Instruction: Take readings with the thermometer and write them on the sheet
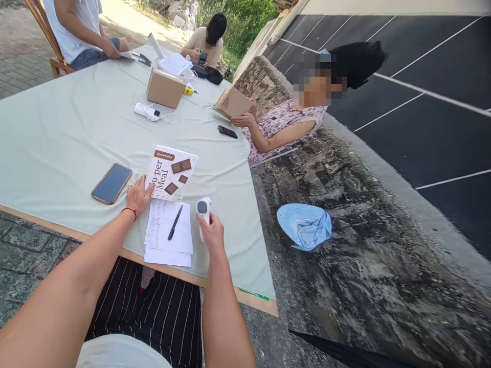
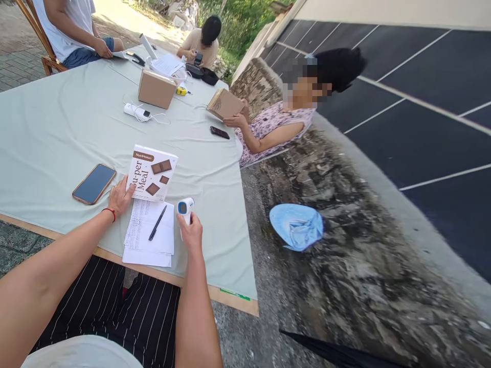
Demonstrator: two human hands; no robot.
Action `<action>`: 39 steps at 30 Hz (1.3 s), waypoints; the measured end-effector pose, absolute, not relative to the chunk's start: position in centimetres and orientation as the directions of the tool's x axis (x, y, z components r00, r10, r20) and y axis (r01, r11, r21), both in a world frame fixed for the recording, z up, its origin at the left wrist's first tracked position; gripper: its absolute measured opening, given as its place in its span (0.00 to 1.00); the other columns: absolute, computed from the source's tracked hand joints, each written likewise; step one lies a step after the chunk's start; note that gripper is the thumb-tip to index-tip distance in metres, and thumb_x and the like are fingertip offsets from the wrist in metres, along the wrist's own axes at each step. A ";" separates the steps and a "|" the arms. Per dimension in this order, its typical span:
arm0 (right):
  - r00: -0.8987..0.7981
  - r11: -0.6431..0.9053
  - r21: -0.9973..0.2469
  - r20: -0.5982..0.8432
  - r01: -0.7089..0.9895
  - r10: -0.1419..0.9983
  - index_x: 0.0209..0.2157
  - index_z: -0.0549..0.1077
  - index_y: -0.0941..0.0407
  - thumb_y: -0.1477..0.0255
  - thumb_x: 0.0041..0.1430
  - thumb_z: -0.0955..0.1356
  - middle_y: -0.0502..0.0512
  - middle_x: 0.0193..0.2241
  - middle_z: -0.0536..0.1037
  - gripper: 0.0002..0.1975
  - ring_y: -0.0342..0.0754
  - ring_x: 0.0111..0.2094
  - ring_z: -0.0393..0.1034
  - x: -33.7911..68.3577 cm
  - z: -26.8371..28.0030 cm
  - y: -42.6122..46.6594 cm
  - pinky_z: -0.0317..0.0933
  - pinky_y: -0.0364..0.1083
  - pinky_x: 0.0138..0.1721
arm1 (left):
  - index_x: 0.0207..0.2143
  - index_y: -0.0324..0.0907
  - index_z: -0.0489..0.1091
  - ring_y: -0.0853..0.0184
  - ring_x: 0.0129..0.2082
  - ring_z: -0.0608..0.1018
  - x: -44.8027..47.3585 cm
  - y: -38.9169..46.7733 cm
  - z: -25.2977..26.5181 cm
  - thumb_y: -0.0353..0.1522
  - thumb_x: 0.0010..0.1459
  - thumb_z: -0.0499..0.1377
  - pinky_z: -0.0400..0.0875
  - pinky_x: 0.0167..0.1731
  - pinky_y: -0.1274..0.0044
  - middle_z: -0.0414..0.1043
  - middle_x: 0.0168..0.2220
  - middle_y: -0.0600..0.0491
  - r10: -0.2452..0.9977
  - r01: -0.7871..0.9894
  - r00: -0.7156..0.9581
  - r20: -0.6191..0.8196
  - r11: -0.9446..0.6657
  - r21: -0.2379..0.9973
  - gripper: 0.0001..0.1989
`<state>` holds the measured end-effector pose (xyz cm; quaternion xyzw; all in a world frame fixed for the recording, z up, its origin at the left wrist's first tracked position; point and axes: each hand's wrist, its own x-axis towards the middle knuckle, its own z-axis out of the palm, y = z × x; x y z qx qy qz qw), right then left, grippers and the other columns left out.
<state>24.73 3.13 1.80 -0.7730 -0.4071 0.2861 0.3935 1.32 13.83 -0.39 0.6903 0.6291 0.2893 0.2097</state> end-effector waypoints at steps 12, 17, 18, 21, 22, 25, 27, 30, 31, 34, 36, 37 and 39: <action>0.293 -0.011 -0.943 -0.114 -0.332 0.949 0.28 0.71 0.56 0.60 0.37 0.76 0.44 0.19 0.68 0.19 0.39 0.22 0.58 16.2 6.0 10.4 0.52 0.42 0.22 | 0.67 0.36 0.53 0.53 0.56 0.71 1.6 13.3 0.1 0.45 0.69 0.41 0.63 0.54 0.64 0.70 0.56 0.40 0.991 0.796 0.068 0.116 -0.124 0.592 0.31; 0.340 -0.030 -0.950 -0.140 -0.310 0.930 0.26 0.69 0.56 0.59 0.38 0.75 0.44 0.19 0.69 0.18 0.39 0.21 0.57 15.9 5.8 10.3 0.52 0.42 0.21 | 0.67 0.36 0.52 0.53 0.56 0.72 1.7 13.5 0.2 0.44 0.70 0.41 0.62 0.54 0.64 0.70 0.55 0.40 0.992 0.798 0.064 0.112 -0.118 0.591 0.30; 0.333 -0.027 -0.949 -0.138 -0.315 0.933 0.26 0.70 0.56 0.59 0.38 0.75 0.45 0.20 0.70 0.18 0.39 0.22 0.58 15.8 5.8 10.3 0.52 0.42 0.21 | 0.67 0.36 0.52 0.53 0.55 0.72 1.7 13.5 0.3 0.44 0.70 0.41 0.62 0.54 0.64 0.70 0.55 0.40 0.992 0.795 0.063 0.110 -0.116 0.595 0.30; 0.321 -0.004 -0.937 -0.124 -0.348 0.939 0.29 0.71 0.56 0.59 0.38 0.75 0.45 0.22 0.71 0.19 0.39 0.23 0.59 15.6 6.0 10.2 0.54 0.42 0.23 | 0.67 0.36 0.52 0.52 0.55 0.72 1.6 13.4 0.5 0.43 0.70 0.42 0.62 0.54 0.64 0.71 0.55 0.40 0.993 0.792 0.065 0.101 -0.113 0.600 0.30; 0.324 -0.002 -0.937 -0.123 -0.351 0.938 0.29 0.71 0.56 0.60 0.38 0.75 0.45 0.21 0.71 0.19 0.39 0.23 0.59 15.7 6.0 10.2 0.54 0.41 0.23 | 0.67 0.36 0.52 0.52 0.55 0.72 1.6 13.4 0.6 0.43 0.70 0.42 0.62 0.54 0.64 0.70 0.55 0.40 0.993 0.793 0.065 0.098 -0.111 0.599 0.30; 0.324 -0.020 -0.942 -0.135 -0.334 0.936 0.28 0.71 0.56 0.60 0.39 0.75 0.44 0.20 0.69 0.18 0.39 0.22 0.58 15.7 6.0 10.3 0.52 0.41 0.22 | 0.67 0.34 0.51 0.52 0.56 0.71 1.6 13.4 0.6 0.43 0.70 0.42 0.61 0.55 0.63 0.69 0.56 0.39 0.993 0.795 0.064 0.099 -0.111 0.597 0.30; 0.320 -0.027 -0.943 -0.140 -0.332 0.937 0.27 0.70 0.55 0.59 0.39 0.75 0.44 0.19 0.68 0.18 0.39 0.21 0.57 15.7 6.0 10.3 0.51 0.42 0.21 | 0.67 0.34 0.51 0.52 0.57 0.70 1.6 13.4 0.5 0.43 0.70 0.42 0.60 0.56 0.63 0.69 0.57 0.39 0.993 0.794 0.062 0.101 -0.110 0.598 0.30; 0.325 -0.016 -0.940 -0.133 -0.341 0.936 0.27 0.69 0.55 0.59 0.39 0.75 0.44 0.18 0.68 0.18 0.39 0.21 0.57 15.7 6.1 10.2 0.51 0.42 0.20 | 0.67 0.35 0.51 0.53 0.57 0.70 1.6 13.5 0.3 0.44 0.69 0.41 0.61 0.55 0.64 0.69 0.57 0.39 0.993 0.793 0.062 0.101 -0.111 0.599 0.31; 0.325 -0.014 -0.941 -0.132 -0.339 0.936 0.27 0.69 0.55 0.59 0.39 0.74 0.44 0.18 0.68 0.18 0.39 0.21 0.57 15.6 6.1 10.2 0.52 0.42 0.20 | 0.67 0.35 0.51 0.53 0.57 0.71 1.6 13.5 0.3 0.44 0.69 0.41 0.61 0.55 0.63 0.69 0.57 0.39 0.993 0.793 0.065 0.103 -0.114 0.598 0.31; 0.316 -0.028 -0.942 -0.139 -0.334 0.939 0.26 0.69 0.55 0.58 0.40 0.74 0.44 0.18 0.68 0.18 0.40 0.21 0.58 15.6 6.2 10.2 0.52 0.42 0.20 | 0.67 0.36 0.51 0.52 0.57 0.70 1.5 13.6 0.2 0.44 0.69 0.41 0.61 0.55 0.62 0.69 0.58 0.39 0.991 0.787 0.072 0.112 -0.125 0.604 0.31; 0.303 -0.032 -0.939 -0.143 -0.342 0.942 0.27 0.69 0.55 0.57 0.39 0.75 0.44 0.19 0.68 0.19 0.40 0.21 0.58 15.6 6.2 10.2 0.52 0.42 0.21 | 0.67 0.36 0.51 0.52 0.59 0.70 1.4 13.6 0.1 0.44 0.69 0.41 0.61 0.56 0.62 0.67 0.59 0.39 0.991 0.780 0.067 0.116 -0.124 0.613 0.30; 0.301 -0.030 -0.939 -0.140 -0.343 0.943 0.27 0.69 0.55 0.57 0.39 0.75 0.44 0.19 0.68 0.19 0.40 0.22 0.58 15.6 6.2 10.2 0.52 0.42 0.21 | 0.67 0.36 0.51 0.52 0.59 0.69 1.4 13.6 0.0 0.44 0.69 0.41 0.61 0.56 0.62 0.67 0.59 0.39 0.991 0.776 0.063 0.119 -0.123 0.619 0.30; 0.308 -0.025 -0.945 -0.131 -0.326 0.942 0.26 0.69 0.55 0.57 0.38 0.75 0.44 0.19 0.68 0.20 0.40 0.22 0.58 15.6 6.2 9.8 0.53 0.42 0.23 | 0.67 0.36 0.51 0.52 0.60 0.68 1.3 13.7 -0.1 0.43 0.69 0.42 0.60 0.57 0.62 0.66 0.60 0.39 0.990 0.766 0.063 0.127 -0.129 0.629 0.30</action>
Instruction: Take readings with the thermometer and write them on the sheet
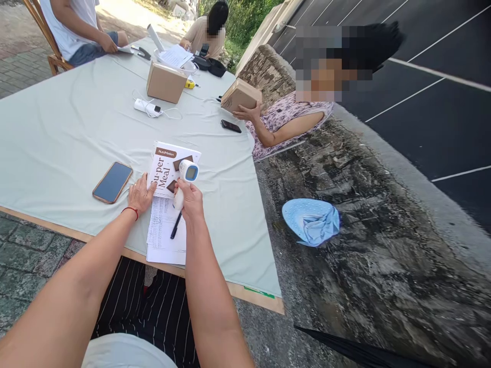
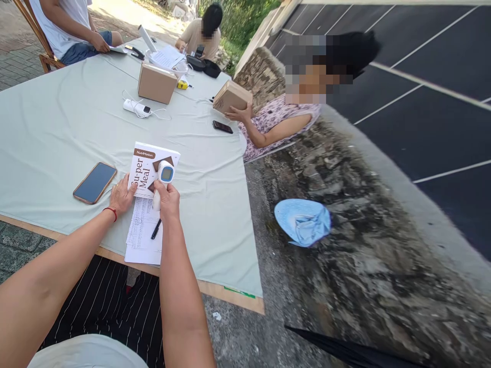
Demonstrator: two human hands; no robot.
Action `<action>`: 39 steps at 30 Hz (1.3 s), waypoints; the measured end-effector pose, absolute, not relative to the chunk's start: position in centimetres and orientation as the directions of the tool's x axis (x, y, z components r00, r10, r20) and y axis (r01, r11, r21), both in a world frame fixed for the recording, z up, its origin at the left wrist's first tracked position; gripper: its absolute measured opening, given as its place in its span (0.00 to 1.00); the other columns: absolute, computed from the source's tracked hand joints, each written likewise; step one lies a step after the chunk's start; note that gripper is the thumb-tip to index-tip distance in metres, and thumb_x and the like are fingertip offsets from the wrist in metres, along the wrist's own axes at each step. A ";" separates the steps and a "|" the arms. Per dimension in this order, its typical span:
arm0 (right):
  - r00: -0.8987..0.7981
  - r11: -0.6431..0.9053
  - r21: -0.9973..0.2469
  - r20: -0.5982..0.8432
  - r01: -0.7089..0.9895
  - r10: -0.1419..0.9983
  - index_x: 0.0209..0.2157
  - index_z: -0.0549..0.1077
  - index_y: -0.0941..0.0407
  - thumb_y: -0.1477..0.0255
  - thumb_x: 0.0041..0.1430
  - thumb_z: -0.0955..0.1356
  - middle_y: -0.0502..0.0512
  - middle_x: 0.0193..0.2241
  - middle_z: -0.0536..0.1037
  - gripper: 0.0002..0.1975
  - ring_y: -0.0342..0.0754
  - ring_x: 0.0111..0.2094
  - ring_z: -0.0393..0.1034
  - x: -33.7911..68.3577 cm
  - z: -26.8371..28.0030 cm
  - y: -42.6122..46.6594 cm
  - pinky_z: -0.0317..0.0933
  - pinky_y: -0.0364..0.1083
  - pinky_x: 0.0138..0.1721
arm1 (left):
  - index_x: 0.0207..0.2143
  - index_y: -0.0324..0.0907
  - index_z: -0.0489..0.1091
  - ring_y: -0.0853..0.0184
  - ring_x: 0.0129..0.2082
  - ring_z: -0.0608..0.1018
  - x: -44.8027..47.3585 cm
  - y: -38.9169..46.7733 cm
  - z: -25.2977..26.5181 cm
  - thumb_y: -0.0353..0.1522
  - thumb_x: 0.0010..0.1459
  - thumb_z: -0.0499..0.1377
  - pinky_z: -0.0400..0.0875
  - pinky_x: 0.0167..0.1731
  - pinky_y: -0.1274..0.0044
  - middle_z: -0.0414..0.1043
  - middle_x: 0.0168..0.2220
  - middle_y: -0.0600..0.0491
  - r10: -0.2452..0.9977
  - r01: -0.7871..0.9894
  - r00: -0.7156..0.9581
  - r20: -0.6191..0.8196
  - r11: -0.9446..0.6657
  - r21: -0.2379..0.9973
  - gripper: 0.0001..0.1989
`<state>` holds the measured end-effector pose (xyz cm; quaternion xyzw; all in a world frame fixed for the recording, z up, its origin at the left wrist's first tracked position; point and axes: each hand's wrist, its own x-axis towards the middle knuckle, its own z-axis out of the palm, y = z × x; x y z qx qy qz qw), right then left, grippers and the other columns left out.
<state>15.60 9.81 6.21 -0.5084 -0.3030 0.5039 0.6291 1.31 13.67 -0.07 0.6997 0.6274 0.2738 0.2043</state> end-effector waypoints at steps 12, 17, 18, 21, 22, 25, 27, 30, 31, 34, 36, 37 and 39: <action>0.409 -0.140 -0.964 -0.224 -0.225 0.885 0.27 0.71 0.56 0.56 0.42 0.73 0.44 0.22 0.68 0.18 0.41 0.25 0.59 17.3 3.7 1.3 0.56 0.41 0.29 | 0.68 0.39 0.45 0.51 0.62 0.64 1.0 14.3 -0.6 0.44 0.65 0.47 0.58 0.59 0.59 0.61 0.62 0.38 0.965 0.679 -0.014 0.262 -0.184 0.711 0.34; 0.425 -0.178 -0.938 -0.298 -0.298 0.855 0.26 0.71 0.56 0.56 0.41 0.74 0.44 0.20 0.68 0.19 0.40 0.22 0.58 18.0 3.3 -1.3 0.54 0.41 0.25 | 0.68 0.39 0.46 0.50 0.63 0.63 0.9 15.1 -0.6 0.42 0.64 0.47 0.58 0.60 0.57 0.59 0.64 0.38 0.966 0.705 -0.002 0.259 -0.182 0.686 0.33; 0.429 -0.177 -0.937 -0.299 -0.301 0.853 0.26 0.71 0.56 0.56 0.41 0.74 0.44 0.19 0.68 0.19 0.40 0.22 0.57 18.1 3.1 -1.5 0.54 0.41 0.25 | 0.67 0.38 0.47 0.50 0.63 0.63 0.9 15.2 -0.5 0.42 0.64 0.46 0.58 0.60 0.57 0.60 0.63 0.38 0.966 0.715 -0.003 0.257 -0.178 0.676 0.33; 0.428 -0.172 -0.946 -0.281 -0.275 0.859 0.27 0.71 0.57 0.55 0.43 0.73 0.45 0.20 0.69 0.19 0.41 0.23 0.59 18.8 2.5 -1.8 0.55 0.41 0.26 | 0.66 0.35 0.50 0.51 0.62 0.64 0.9 15.4 -0.3 0.40 0.64 0.44 0.59 0.60 0.58 0.61 0.62 0.37 0.964 0.741 -0.001 0.267 -0.179 0.647 0.31; 0.435 -0.168 -0.957 -0.260 -0.238 0.862 0.29 0.73 0.57 0.55 0.44 0.72 0.46 0.22 0.71 0.20 0.42 0.25 0.61 19.2 2.2 -1.7 0.56 0.42 0.28 | 0.66 0.34 0.51 0.51 0.62 0.65 0.9 15.3 -0.2 0.39 0.64 0.44 0.60 0.60 0.58 0.63 0.61 0.36 0.963 0.748 -0.007 0.270 -0.174 0.641 0.31; 0.526 -0.204 -0.978 -0.157 0.032 0.836 0.41 0.75 0.57 0.56 0.46 0.71 0.52 0.33 0.76 0.23 0.47 0.34 0.67 20.7 1.2 -1.1 0.61 0.45 0.36 | 0.62 0.36 0.58 0.51 0.58 0.68 0.8 15.2 0.0 0.38 0.64 0.44 0.63 0.57 0.60 0.67 0.56 0.37 0.966 0.765 -0.027 0.258 -0.146 0.628 0.27; 0.595 -0.299 -0.906 -0.067 0.300 0.801 0.47 0.74 0.55 0.59 0.47 0.71 0.55 0.39 0.76 0.25 0.50 0.39 0.68 21.8 0.4 -0.3 0.62 0.46 0.40 | 0.60 0.37 0.60 0.52 0.55 0.70 0.8 15.1 0.1 0.39 0.64 0.44 0.64 0.56 0.60 0.69 0.54 0.38 0.968 0.771 -0.028 0.251 -0.139 0.621 0.25; 0.596 -0.425 -0.689 0.011 0.586 0.803 0.50 0.73 0.53 0.61 0.51 0.70 0.58 0.42 0.74 0.24 0.53 0.44 0.68 23.0 -0.5 0.9 0.61 0.48 0.41 | 0.60 0.38 0.59 0.51 0.57 0.69 0.8 15.0 0.3 0.42 0.62 0.49 0.64 0.57 0.60 0.68 0.55 0.39 0.969 0.779 -0.022 0.244 -0.137 0.612 0.27; 0.581 -0.446 -0.626 0.014 0.640 0.814 0.50 0.73 0.54 0.61 0.52 0.70 0.59 0.42 0.74 0.23 0.54 0.44 0.68 23.3 -0.7 1.2 0.60 0.48 0.41 | 0.61 0.38 0.58 0.50 0.58 0.68 0.9 14.9 0.4 0.44 0.60 0.52 0.63 0.58 0.60 0.66 0.57 0.39 0.971 0.787 -0.023 0.237 -0.128 0.604 0.30; 0.559 -0.462 -0.504 0.052 0.730 0.827 0.50 0.73 0.56 0.63 0.55 0.69 0.64 0.43 0.73 0.21 0.58 0.47 0.66 23.5 -1.0 1.8 0.60 0.52 0.44 | 0.65 0.37 0.50 0.47 0.63 0.63 1.1 14.7 0.4 0.47 0.52 0.61 0.56 0.62 0.57 0.61 0.62 0.37 0.979 0.818 -0.040 0.198 -0.081 0.569 0.44; 0.538 -0.408 -0.482 0.164 0.775 0.827 0.51 0.73 0.57 0.65 0.56 0.68 0.67 0.47 0.71 0.21 0.60 0.50 0.63 23.1 -1.1 1.9 0.59 0.55 0.48 | 0.67 0.36 0.46 0.45 0.64 0.61 1.4 14.5 0.5 0.47 0.48 0.64 0.51 0.64 0.56 0.59 0.63 0.35 0.984 0.827 -0.046 0.174 -0.060 0.559 0.51; 0.501 -0.349 -0.486 0.226 0.801 0.836 0.51 0.73 0.56 0.67 0.57 0.67 0.67 0.49 0.70 0.20 0.60 0.51 0.62 22.7 -1.1 1.9 0.58 0.56 0.49 | 0.67 0.36 0.44 0.45 0.65 0.60 1.5 14.4 0.5 0.47 0.47 0.65 0.49 0.65 0.56 0.58 0.63 0.35 0.985 0.827 -0.042 0.166 -0.059 0.559 0.53; 0.368 -0.185 -0.506 0.289 0.842 0.884 0.52 0.73 0.54 0.71 0.60 0.64 0.64 0.48 0.70 0.18 0.57 0.49 0.63 21.8 -1.2 2.3 0.59 0.55 0.49 | 0.68 0.37 0.42 0.44 0.65 0.60 1.7 14.3 0.5 0.47 0.45 0.67 0.48 0.65 0.55 0.58 0.63 0.35 0.986 0.824 -0.030 0.161 -0.067 0.562 0.56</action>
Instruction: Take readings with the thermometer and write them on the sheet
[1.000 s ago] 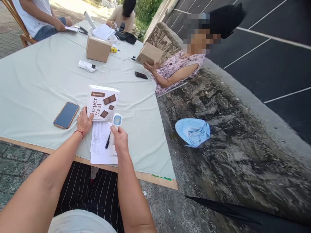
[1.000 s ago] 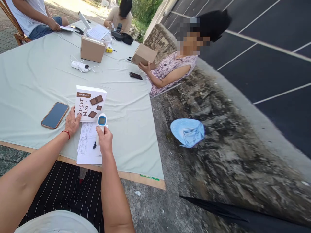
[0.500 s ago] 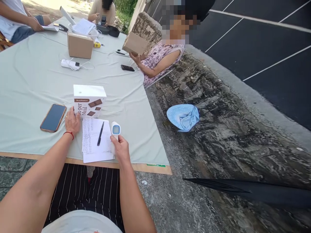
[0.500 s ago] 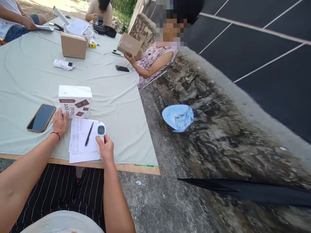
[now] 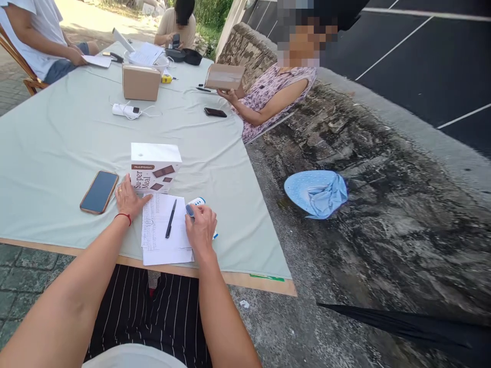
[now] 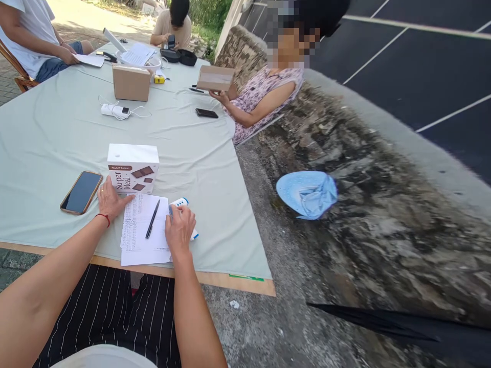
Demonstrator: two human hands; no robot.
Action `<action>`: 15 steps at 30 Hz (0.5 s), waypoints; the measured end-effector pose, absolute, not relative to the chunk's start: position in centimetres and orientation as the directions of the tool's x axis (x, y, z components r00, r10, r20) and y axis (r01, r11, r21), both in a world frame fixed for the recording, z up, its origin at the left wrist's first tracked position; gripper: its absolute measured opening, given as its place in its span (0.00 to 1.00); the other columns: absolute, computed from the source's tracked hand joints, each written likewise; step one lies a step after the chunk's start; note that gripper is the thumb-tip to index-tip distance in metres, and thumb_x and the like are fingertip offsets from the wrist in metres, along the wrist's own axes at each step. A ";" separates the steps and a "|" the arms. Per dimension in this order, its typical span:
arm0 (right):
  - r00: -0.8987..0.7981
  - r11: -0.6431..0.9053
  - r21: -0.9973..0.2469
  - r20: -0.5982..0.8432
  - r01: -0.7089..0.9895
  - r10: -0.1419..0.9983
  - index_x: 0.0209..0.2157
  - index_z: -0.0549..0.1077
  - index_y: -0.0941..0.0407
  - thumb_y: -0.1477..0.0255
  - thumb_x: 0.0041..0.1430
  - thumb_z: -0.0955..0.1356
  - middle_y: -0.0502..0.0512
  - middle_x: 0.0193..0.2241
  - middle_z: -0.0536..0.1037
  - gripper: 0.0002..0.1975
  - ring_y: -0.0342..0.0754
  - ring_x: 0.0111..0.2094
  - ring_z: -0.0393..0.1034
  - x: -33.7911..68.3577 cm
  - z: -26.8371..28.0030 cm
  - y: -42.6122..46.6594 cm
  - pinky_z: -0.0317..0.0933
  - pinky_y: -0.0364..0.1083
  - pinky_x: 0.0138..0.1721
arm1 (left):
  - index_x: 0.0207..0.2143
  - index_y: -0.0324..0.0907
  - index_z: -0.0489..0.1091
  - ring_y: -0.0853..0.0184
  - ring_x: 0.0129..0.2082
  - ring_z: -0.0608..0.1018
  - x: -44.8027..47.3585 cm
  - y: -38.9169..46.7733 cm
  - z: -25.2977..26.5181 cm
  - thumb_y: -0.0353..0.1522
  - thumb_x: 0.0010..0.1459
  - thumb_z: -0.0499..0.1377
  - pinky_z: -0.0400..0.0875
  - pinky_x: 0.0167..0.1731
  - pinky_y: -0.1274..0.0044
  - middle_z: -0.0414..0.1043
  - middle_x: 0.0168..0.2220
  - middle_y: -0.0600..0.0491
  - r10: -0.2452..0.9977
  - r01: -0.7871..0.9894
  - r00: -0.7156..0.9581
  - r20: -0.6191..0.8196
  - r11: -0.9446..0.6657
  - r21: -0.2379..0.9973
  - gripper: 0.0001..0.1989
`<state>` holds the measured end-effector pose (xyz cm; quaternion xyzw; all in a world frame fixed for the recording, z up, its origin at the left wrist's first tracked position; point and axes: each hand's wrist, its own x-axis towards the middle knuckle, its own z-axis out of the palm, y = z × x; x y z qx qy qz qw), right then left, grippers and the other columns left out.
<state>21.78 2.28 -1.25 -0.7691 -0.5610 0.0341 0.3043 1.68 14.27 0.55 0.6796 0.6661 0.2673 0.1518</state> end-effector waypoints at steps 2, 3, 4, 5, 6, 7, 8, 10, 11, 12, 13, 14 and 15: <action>0.222 -0.064 -0.526 0.242 0.848 0.944 0.52 0.74 0.53 0.75 0.61 0.61 0.61 0.43 0.71 0.20 0.53 0.44 0.65 20.9 -1.4 2.9 0.62 0.51 0.45 | 0.68 0.38 0.41 0.43 0.65 0.60 1.8 14.2 0.6 0.46 0.43 0.69 0.48 0.65 0.54 0.58 0.64 0.35 0.988 0.826 -0.024 0.154 -0.067 0.560 0.58; 0.172 -0.043 -0.531 0.197 0.847 0.965 0.53 0.74 0.52 0.77 0.60 0.60 0.60 0.41 0.71 0.22 0.51 0.41 0.66 20.5 -1.5 3.3 0.63 0.49 0.41 | 0.68 0.39 0.40 0.43 0.65 0.59 1.9 14.1 0.6 0.46 0.42 0.69 0.48 0.65 0.54 0.57 0.64 0.35 0.989 0.828 -0.025 0.147 -0.062 0.558 0.59; 0.141 -0.041 -0.528 0.151 0.848 0.978 0.53 0.74 0.52 0.78 0.60 0.59 0.59 0.40 0.70 0.23 0.50 0.39 0.66 20.4 -1.6 3.7 0.63 0.47 0.38 | 0.68 0.39 0.39 0.43 0.65 0.59 1.9 14.1 0.5 0.45 0.42 0.70 0.48 0.65 0.54 0.57 0.64 0.35 0.990 0.830 -0.025 0.139 -0.057 0.555 0.60; 0.119 -0.042 -0.521 0.114 0.853 0.986 0.52 0.75 0.52 0.79 0.59 0.59 0.58 0.40 0.70 0.24 0.49 0.37 0.66 20.3 -1.7 4.0 0.62 0.46 0.36 | 0.68 0.40 0.38 0.43 0.65 0.59 2.0 14.0 0.5 0.45 0.42 0.70 0.47 0.65 0.54 0.57 0.64 0.36 0.991 0.832 -0.024 0.130 -0.053 0.553 0.60; 0.096 -0.036 -0.513 0.090 0.858 0.991 0.51 0.76 0.51 0.79 0.59 0.59 0.58 0.40 0.70 0.23 0.48 0.36 0.66 20.5 -1.8 4.2 0.62 0.45 0.34 | 0.68 0.40 0.38 0.44 0.65 0.59 2.0 13.9 0.5 0.44 0.41 0.71 0.47 0.65 0.54 0.57 0.64 0.36 0.992 0.833 -0.019 0.122 -0.052 0.551 0.60; 0.066 -0.017 -0.508 0.078 0.861 0.995 0.49 0.77 0.51 0.78 0.59 0.59 0.57 0.39 0.70 0.22 0.47 0.35 0.65 20.8 -1.8 4.4 0.61 0.45 0.34 | 0.68 0.41 0.37 0.44 0.66 0.59 2.1 13.8 0.5 0.44 0.41 0.71 0.47 0.65 0.55 0.57 0.64 0.36 0.993 0.833 -0.012 0.118 -0.056 0.550 0.61; 0.030 0.012 -0.508 0.075 0.861 0.997 0.46 0.77 0.50 0.77 0.60 0.59 0.56 0.39 0.70 0.20 0.47 0.36 0.65 21.1 -1.8 4.4 0.61 0.44 0.34 | 0.68 0.41 0.37 0.45 0.66 0.59 2.2 13.7 0.5 0.43 0.41 0.72 0.47 0.65 0.55 0.57 0.64 0.36 0.993 0.833 -0.005 0.116 -0.060 0.549 0.61; -0.031 0.074 -0.526 0.090 0.847 0.995 0.42 0.77 0.51 0.75 0.60 0.60 0.55 0.38 0.70 0.16 0.48 0.36 0.65 21.9 -1.6 4.2 0.61 0.45 0.35 | 0.68 0.41 0.37 0.46 0.66 0.59 2.4 13.5 0.5 0.42 0.41 0.72 0.47 0.66 0.57 0.56 0.64 0.37 0.994 0.831 0.004 0.112 -0.066 0.552 0.62; -0.047 0.100 -0.548 0.110 0.830 0.993 0.41 0.75 0.51 0.74 0.60 0.60 0.55 0.37 0.70 0.14 0.48 0.37 0.65 22.2 -1.5 3.9 0.61 0.46 0.37 | 0.68 0.40 0.37 0.46 0.66 0.59 2.5 13.5 0.4 0.42 0.40 0.73 0.47 0.66 0.58 0.56 0.64 0.37 0.995 0.830 0.003 0.105 -0.061 0.554 0.62; -0.047 0.122 -0.583 0.141 0.803 0.989 0.39 0.74 0.52 0.73 0.60 0.61 0.54 0.37 0.71 0.11 0.48 0.36 0.65 22.3 -1.4 3.7 0.62 0.46 0.38 | 0.68 0.40 0.37 0.46 0.66 0.58 2.6 13.4 0.4 0.42 0.40 0.73 0.47 0.66 0.58 0.56 0.64 0.36 0.995 0.828 0.000 0.097 -0.055 0.558 0.62; -0.024 0.137 -0.631 0.184 0.764 0.983 0.38 0.72 0.53 0.72 0.59 0.62 0.54 0.36 0.71 0.08 0.48 0.36 0.65 22.3 -1.2 3.4 0.62 0.47 0.38 | 0.68 0.39 0.37 0.46 0.66 0.58 2.7 13.4 0.4 0.41 0.40 0.73 0.47 0.66 0.58 0.56 0.64 0.36 0.996 0.825 -0.001 0.089 -0.049 0.564 0.62; 0.029 0.142 -0.687 0.231 0.712 0.973 0.36 0.70 0.53 0.70 0.59 0.63 0.54 0.34 0.70 0.06 0.48 0.34 0.65 22.1 -1.1 3.1 0.62 0.48 0.39 | 0.68 0.40 0.37 0.46 0.66 0.58 2.7 13.3 0.3 0.41 0.40 0.73 0.46 0.66 0.58 0.56 0.64 0.36 0.997 0.821 0.001 0.083 -0.048 0.570 0.62; 0.109 0.142 -0.747 0.276 0.649 0.955 0.34 0.68 0.53 0.69 0.58 0.64 0.53 0.32 0.70 0.04 0.47 0.33 0.64 21.7 -0.9 2.9 0.62 0.48 0.39 | 0.68 0.40 0.37 0.46 0.66 0.58 2.8 13.3 0.3 0.41 0.41 0.73 0.45 0.66 0.58 0.56 0.64 0.37 0.997 0.816 0.004 0.083 -0.052 0.576 0.62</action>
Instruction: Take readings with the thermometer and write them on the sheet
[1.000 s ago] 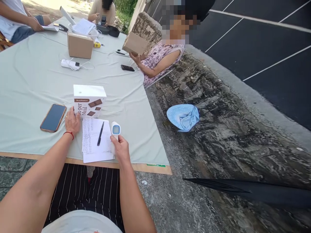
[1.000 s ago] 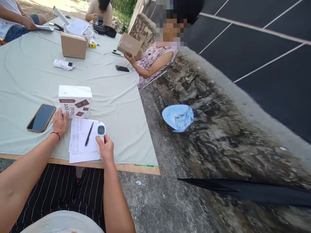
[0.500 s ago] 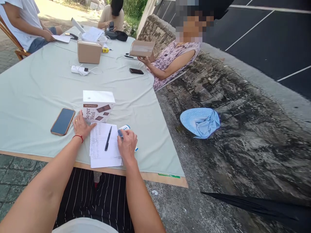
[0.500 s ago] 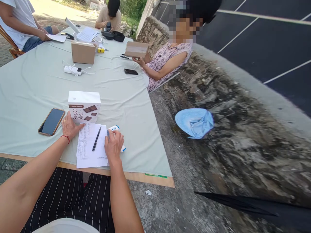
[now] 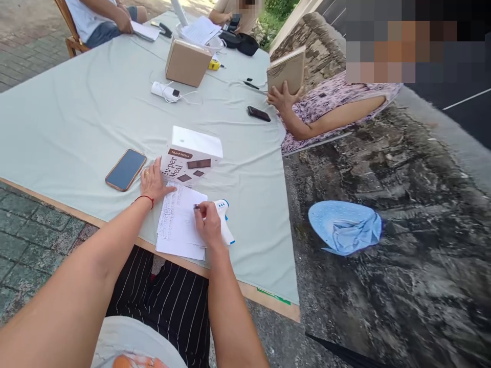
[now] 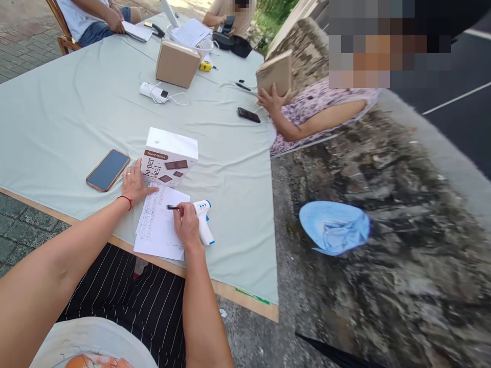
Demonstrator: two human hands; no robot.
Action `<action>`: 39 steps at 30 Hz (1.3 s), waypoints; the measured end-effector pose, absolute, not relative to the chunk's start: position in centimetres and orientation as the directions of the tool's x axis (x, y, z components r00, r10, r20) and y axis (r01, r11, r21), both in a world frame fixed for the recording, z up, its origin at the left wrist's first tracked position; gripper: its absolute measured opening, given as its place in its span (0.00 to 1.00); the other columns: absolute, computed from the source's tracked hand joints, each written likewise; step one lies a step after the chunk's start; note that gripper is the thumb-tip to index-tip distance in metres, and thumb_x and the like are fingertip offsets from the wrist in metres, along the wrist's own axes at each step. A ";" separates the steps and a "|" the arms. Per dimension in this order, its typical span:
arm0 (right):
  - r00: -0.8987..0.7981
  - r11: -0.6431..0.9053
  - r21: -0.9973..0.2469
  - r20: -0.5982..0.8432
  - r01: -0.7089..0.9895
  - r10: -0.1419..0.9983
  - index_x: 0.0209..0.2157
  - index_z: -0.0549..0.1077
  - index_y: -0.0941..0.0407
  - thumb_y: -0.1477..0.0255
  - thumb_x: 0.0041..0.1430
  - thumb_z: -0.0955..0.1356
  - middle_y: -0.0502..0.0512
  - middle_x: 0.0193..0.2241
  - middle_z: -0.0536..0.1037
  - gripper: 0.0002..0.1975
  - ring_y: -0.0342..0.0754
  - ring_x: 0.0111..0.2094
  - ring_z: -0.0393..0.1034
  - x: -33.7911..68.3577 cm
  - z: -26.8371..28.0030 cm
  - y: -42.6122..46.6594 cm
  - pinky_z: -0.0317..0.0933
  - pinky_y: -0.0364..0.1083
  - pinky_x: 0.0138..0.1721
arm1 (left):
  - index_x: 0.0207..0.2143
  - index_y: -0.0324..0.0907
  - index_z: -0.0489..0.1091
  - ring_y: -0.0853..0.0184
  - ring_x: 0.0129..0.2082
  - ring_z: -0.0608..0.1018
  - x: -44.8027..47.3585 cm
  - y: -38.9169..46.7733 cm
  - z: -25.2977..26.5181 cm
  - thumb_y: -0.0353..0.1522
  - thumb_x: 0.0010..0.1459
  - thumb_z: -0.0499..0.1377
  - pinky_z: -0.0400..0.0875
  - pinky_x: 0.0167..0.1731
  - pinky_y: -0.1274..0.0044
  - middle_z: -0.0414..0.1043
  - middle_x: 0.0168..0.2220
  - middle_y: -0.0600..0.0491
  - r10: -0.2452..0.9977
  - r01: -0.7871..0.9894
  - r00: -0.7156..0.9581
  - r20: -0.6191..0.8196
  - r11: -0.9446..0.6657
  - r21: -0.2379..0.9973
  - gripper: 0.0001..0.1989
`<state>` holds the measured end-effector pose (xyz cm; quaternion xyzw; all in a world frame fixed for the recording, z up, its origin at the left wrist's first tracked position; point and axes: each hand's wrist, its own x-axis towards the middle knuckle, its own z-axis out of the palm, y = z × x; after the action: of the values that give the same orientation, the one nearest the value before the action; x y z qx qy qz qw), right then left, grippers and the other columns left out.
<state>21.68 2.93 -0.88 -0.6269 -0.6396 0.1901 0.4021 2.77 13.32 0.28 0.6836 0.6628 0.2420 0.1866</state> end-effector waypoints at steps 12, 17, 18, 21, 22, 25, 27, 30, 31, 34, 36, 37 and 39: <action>0.361 -0.029 -0.994 0.009 0.101 0.932 0.28 0.73 0.55 0.66 0.44 0.66 0.48 0.24 0.75 0.10 0.43 0.26 0.66 16.4 -1.1 3.8 0.63 0.45 0.31 | 0.68 0.39 0.41 0.48 0.64 0.61 2.8 13.2 0.5 0.40 0.39 0.74 0.46 0.66 0.60 0.58 0.63 0.37 0.996 0.831 0.008 0.085 -0.054 0.554 0.62; 0.447 -0.052 -0.979 0.041 0.195 0.894 0.25 0.72 0.55 0.65 0.43 0.66 0.49 0.22 0.73 0.09 0.44 0.25 0.64 17.0 -1.7 3.3 0.61 0.45 0.30 | 0.69 0.43 0.38 0.49 0.64 0.60 2.8 13.2 0.4 0.40 0.41 0.73 0.46 0.66 0.59 0.58 0.64 0.40 0.996 0.829 0.014 0.092 -0.063 0.556 0.62; 0.446 -0.049 -0.979 0.045 0.196 0.894 0.25 0.72 0.55 0.64 0.43 0.66 0.49 0.22 0.74 0.09 0.44 0.25 0.64 16.9 -1.8 3.3 0.62 0.46 0.30 | 0.69 0.43 0.38 0.49 0.64 0.61 2.8 13.2 0.4 0.40 0.41 0.73 0.46 0.66 0.59 0.57 0.64 0.40 0.995 0.829 0.012 0.094 -0.063 0.556 0.62; 0.431 -0.027 -0.979 0.065 0.203 0.900 0.24 0.73 0.55 0.64 0.43 0.66 0.50 0.22 0.75 0.09 0.45 0.26 0.66 16.5 -1.9 3.5 0.63 0.46 0.31 | 0.69 0.43 0.38 0.48 0.64 0.61 2.8 13.3 0.3 0.41 0.40 0.73 0.46 0.66 0.59 0.58 0.63 0.40 0.995 0.828 0.012 0.099 -0.065 0.557 0.63; 0.430 -0.023 -0.979 0.069 0.204 0.900 0.24 0.73 0.55 0.64 0.43 0.66 0.50 0.22 0.75 0.10 0.45 0.27 0.66 16.4 -1.9 3.5 0.63 0.47 0.32 | 0.69 0.43 0.38 0.48 0.64 0.61 2.8 13.3 0.3 0.40 0.40 0.73 0.46 0.66 0.59 0.58 0.63 0.40 0.995 0.827 0.014 0.102 -0.068 0.558 0.63; 0.432 -0.025 -0.979 0.068 0.204 0.899 0.24 0.74 0.56 0.64 0.44 0.66 0.51 0.23 0.76 0.10 0.45 0.27 0.67 16.2 -2.0 3.6 0.63 0.47 0.32 | 0.69 0.42 0.38 0.48 0.63 0.61 2.8 13.3 0.1 0.40 0.41 0.73 0.46 0.66 0.59 0.58 0.63 0.40 0.994 0.825 0.017 0.111 -0.077 0.560 0.61; 0.429 -0.025 -0.977 0.070 0.211 0.901 0.24 0.74 0.56 0.65 0.44 0.66 0.51 0.23 0.76 0.09 0.45 0.27 0.66 16.2 -2.1 3.6 0.63 0.46 0.32 | 0.69 0.42 0.39 0.48 0.63 0.61 2.8 13.3 0.1 0.40 0.41 0.73 0.46 0.65 0.59 0.59 0.62 0.39 0.994 0.823 0.016 0.112 -0.077 0.563 0.61; 0.428 -0.021 -0.971 0.085 0.238 0.900 0.24 0.74 0.56 0.65 0.45 0.66 0.51 0.23 0.76 0.09 0.45 0.27 0.66 16.2 -2.2 3.6 0.63 0.46 0.32 | 0.69 0.41 0.40 0.48 0.63 0.62 2.8 13.3 0.2 0.39 0.40 0.74 0.47 0.65 0.60 0.59 0.62 0.39 0.994 0.822 0.015 0.108 -0.073 0.564 0.61; 0.428 -0.020 -0.969 0.090 0.246 0.899 0.24 0.74 0.56 0.65 0.45 0.66 0.51 0.23 0.76 0.09 0.45 0.27 0.66 16.2 -2.2 3.6 0.63 0.46 0.32 | 0.69 0.41 0.41 0.48 0.63 0.62 2.8 13.2 0.3 0.39 0.40 0.74 0.47 0.65 0.60 0.59 0.62 0.39 0.994 0.822 0.014 0.107 -0.072 0.564 0.61; 0.423 -0.017 -0.964 0.100 0.265 0.901 0.24 0.74 0.55 0.65 0.46 0.65 0.51 0.23 0.76 0.10 0.45 0.27 0.66 16.2 -2.4 3.6 0.63 0.46 0.32 | 0.68 0.40 0.43 0.49 0.63 0.62 2.9 13.2 0.3 0.40 0.41 0.73 0.47 0.65 0.60 0.60 0.62 0.39 0.994 0.823 0.008 0.105 -0.066 0.564 0.59; 0.413 -0.017 -0.962 0.102 0.274 0.905 0.25 0.74 0.55 0.64 0.46 0.65 0.50 0.23 0.76 0.10 0.45 0.27 0.66 16.2 -2.5 3.6 0.63 0.46 0.32 | 0.68 0.39 0.43 0.49 0.63 0.62 2.9 13.3 0.2 0.40 0.41 0.73 0.47 0.65 0.60 0.60 0.61 0.39 0.994 0.823 0.010 0.109 -0.070 0.563 0.58; 0.408 -0.017 -0.961 0.101 0.277 0.907 0.25 0.74 0.55 0.64 0.46 0.65 0.50 0.23 0.76 0.10 0.45 0.27 0.66 16.3 -2.6 3.6 0.63 0.46 0.33 | 0.68 0.39 0.43 0.49 0.62 0.62 2.9 13.3 0.1 0.40 0.41 0.73 0.48 0.65 0.60 0.60 0.61 0.39 0.993 0.822 0.012 0.113 -0.075 0.565 0.58; 0.400 -0.019 -0.961 0.097 0.277 0.911 0.24 0.73 0.55 0.64 0.47 0.65 0.50 0.23 0.76 0.09 0.45 0.28 0.66 16.3 -2.7 3.7 0.63 0.46 0.33 | 0.68 0.40 0.43 0.49 0.62 0.63 2.9 13.3 0.0 0.39 0.41 0.73 0.48 0.65 0.59 0.60 0.62 0.39 0.992 0.816 0.017 0.123 -0.085 0.571 0.58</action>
<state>16.28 3.67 -2.66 -0.6479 -0.4584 0.2999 0.5293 2.87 13.31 0.01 0.6915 0.6539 0.2533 0.1735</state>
